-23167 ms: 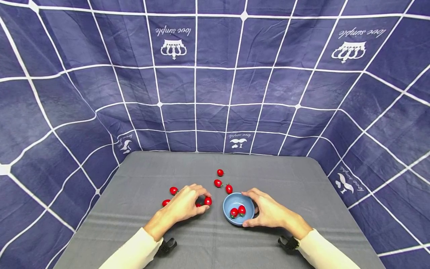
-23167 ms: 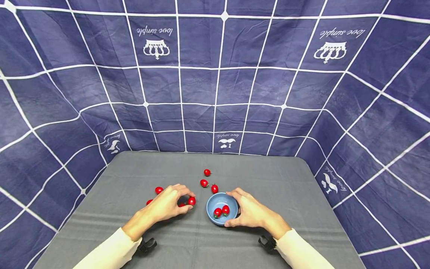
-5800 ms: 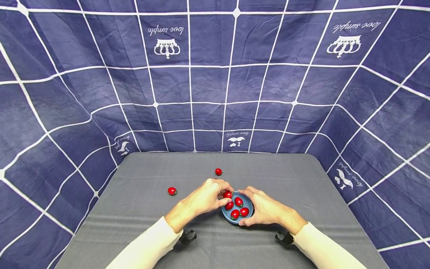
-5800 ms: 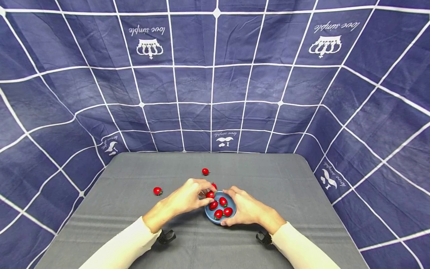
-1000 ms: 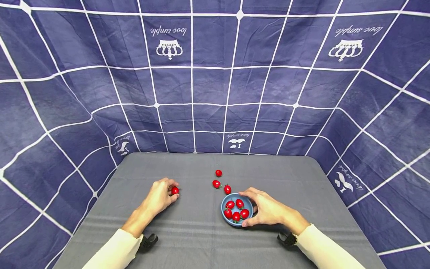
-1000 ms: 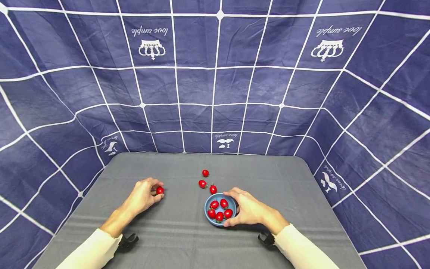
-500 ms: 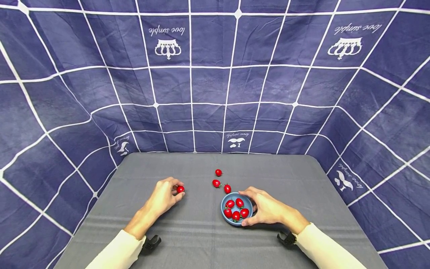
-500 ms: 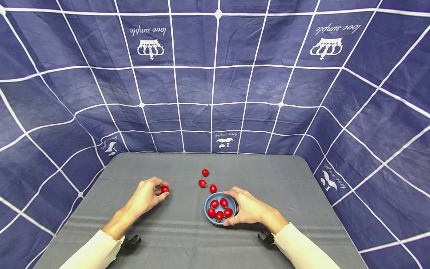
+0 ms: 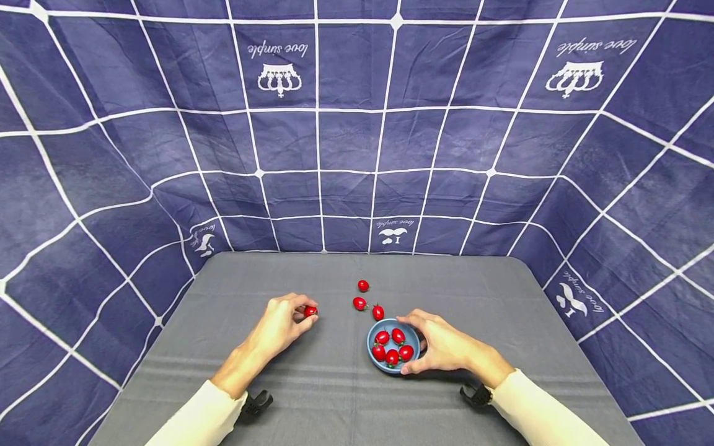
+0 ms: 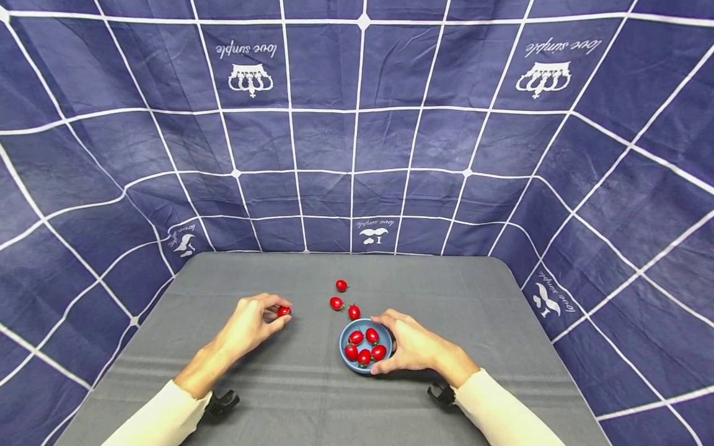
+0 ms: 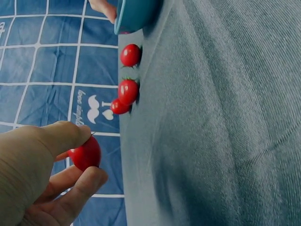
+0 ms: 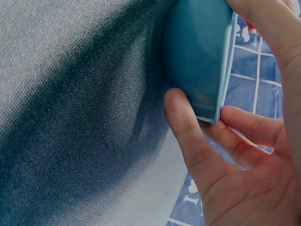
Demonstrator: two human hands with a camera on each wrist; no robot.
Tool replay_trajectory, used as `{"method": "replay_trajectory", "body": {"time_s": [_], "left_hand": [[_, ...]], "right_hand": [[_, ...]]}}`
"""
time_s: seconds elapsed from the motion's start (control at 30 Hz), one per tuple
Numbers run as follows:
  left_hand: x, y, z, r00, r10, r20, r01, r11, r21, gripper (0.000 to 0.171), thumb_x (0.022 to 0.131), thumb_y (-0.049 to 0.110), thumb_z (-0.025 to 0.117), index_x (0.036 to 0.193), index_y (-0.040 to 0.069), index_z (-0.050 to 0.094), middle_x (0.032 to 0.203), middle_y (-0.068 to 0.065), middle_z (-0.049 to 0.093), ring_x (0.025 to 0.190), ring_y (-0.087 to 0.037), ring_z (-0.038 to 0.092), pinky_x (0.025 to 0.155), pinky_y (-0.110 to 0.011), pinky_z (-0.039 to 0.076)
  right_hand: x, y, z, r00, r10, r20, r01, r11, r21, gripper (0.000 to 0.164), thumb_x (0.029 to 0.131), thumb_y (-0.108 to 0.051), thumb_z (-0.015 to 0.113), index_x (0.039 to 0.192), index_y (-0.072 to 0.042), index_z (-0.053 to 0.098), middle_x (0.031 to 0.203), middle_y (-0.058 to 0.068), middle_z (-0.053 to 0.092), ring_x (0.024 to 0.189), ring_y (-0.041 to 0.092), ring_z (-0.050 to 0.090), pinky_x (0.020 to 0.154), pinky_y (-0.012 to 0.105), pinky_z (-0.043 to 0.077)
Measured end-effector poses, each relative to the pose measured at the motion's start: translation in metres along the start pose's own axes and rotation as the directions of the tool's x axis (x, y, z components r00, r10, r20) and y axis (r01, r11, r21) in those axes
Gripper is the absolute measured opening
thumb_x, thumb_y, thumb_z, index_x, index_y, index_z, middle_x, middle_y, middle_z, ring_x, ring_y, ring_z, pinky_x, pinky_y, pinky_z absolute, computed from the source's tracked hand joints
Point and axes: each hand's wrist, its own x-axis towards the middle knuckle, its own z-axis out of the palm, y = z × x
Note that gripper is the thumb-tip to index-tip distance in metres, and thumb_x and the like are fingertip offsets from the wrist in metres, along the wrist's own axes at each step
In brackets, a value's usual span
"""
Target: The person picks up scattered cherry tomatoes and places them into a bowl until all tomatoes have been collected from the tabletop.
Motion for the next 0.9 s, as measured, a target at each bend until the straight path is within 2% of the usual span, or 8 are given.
{"method": "replay_trajectory", "body": {"time_s": [0.2,0.37,0.67,0.9], "left_hand": [[0.001,0.006,0.002,0.999,0.034,0.001,-0.034,0.999,-0.034,0.019,0.092,-0.002,0.095,0.107,0.004,0.085,0.102,-0.010,0.084,0.083,-0.023,0.086,0.078,-0.034,0.073],[0.002,0.011,0.005,0.998,0.065,0.004,-0.064,0.997,-0.045,0.020,0.091,-0.002,0.096,0.107,0.006,0.085,0.101,-0.009,0.084,0.084,-0.021,0.087,0.078,-0.031,0.073],[0.008,0.024,0.010,0.997,0.075,0.003,-0.075,0.996,-0.055,0.018,0.093,0.000,0.095,0.107,0.006,0.085,0.100,-0.007,0.083,0.085,-0.021,0.087,0.079,-0.035,0.073],[0.013,0.035,0.018,0.995,0.094,0.036,-0.092,0.993,-0.072,0.017,0.095,0.004,0.094,0.109,0.007,0.085,0.103,-0.006,0.084,0.086,-0.018,0.086,0.080,-0.031,0.073]], "right_hand": [[0.001,-0.001,0.000,1.000,-0.004,0.004,0.004,1.000,0.004,0.099,0.081,-0.040,0.109,0.158,0.004,0.064,0.142,0.012,0.071,0.097,0.007,0.077,0.085,0.021,0.068],[0.001,-0.002,0.000,1.000,0.001,0.008,-0.002,1.000,0.019,0.099,0.080,-0.037,0.109,0.158,0.005,0.064,0.143,0.012,0.071,0.106,0.011,0.076,0.086,0.021,0.069],[0.000,-0.001,-0.001,1.000,0.012,0.010,-0.012,1.000,0.018,0.099,0.080,-0.038,0.109,0.158,0.004,0.064,0.141,0.011,0.071,0.103,0.009,0.076,0.085,0.021,0.069],[0.000,-0.001,-0.002,1.000,0.016,0.013,-0.016,1.000,-0.004,0.099,0.080,-0.039,0.109,0.158,0.004,0.065,0.141,0.010,0.071,0.096,0.004,0.075,0.086,0.021,0.068]]}}
